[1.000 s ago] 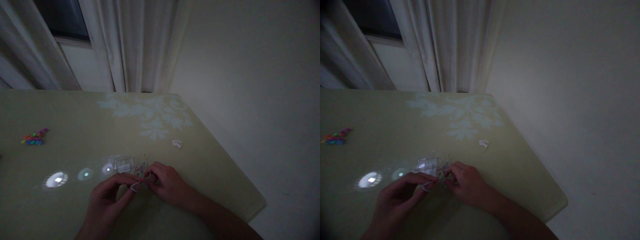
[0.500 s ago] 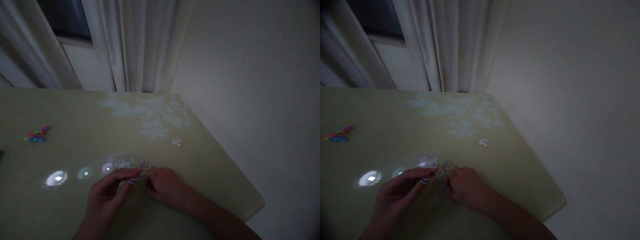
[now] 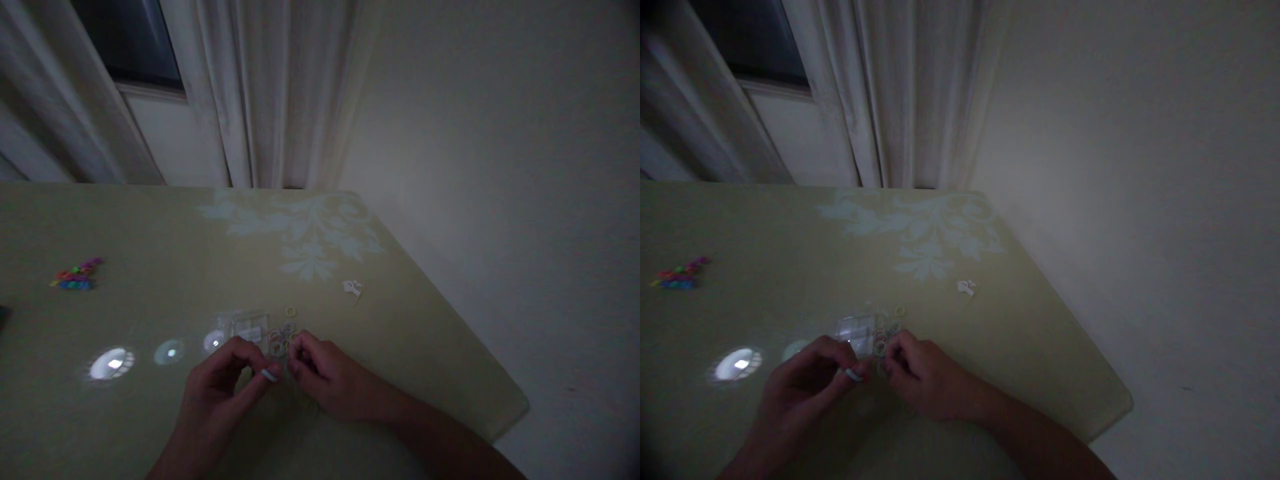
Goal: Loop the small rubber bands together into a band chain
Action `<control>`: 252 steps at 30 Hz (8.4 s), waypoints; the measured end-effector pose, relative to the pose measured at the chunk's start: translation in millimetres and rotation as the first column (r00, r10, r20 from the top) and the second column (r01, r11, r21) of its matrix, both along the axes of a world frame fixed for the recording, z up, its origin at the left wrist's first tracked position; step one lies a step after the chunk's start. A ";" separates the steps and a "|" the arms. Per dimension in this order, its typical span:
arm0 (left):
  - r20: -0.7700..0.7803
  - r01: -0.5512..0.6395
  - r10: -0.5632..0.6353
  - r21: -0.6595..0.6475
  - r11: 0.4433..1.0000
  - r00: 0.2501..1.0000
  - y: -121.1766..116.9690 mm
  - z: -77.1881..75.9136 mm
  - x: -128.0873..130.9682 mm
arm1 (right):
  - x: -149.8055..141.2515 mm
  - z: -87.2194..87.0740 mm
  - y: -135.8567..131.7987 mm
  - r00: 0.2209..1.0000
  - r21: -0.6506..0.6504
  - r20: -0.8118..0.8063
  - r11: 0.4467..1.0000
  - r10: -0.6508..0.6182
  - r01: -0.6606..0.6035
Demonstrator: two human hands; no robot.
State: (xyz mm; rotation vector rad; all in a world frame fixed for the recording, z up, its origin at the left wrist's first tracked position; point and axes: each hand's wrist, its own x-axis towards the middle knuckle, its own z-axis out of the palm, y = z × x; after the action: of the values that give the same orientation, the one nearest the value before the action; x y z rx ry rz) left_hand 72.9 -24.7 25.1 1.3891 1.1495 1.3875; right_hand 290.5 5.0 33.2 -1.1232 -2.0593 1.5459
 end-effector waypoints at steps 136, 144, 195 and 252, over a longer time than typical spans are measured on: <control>0.020 -0.064 0.065 -0.039 0.997 0.998 -1.6 -8.7 3.0 | -12.7 -35.5 32.2 0.932 0.502 0.292 0.864 -0.216 0.043; -0.008 0.005 -0.006 -0.039 0.999 1.000 3.7 -0.3 3.5 | -6.5 -31.5 37.1 0.962 0.450 0.237 0.893 -0.138 0.017; -0.216 0.098 -0.105 -0.043 0.994 0.971 -6.2 -17.5 -4.7 | 8.7 -35.9 29.0 0.969 0.519 0.174 0.853 -0.176 0.062; -0.203 -0.027 0.040 0.065 0.997 0.978 -0.6 -20.2 -9.8 | -2.9 -37.2 10.6 0.906 0.647 0.416 0.726 -0.080 -0.233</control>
State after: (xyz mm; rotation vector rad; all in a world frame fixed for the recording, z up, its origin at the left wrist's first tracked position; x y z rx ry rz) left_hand 63.1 -25.2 4.8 1.5929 1.2764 1.3374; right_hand 287.6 15.6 -4.1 -1.1136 -2.6484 0.4341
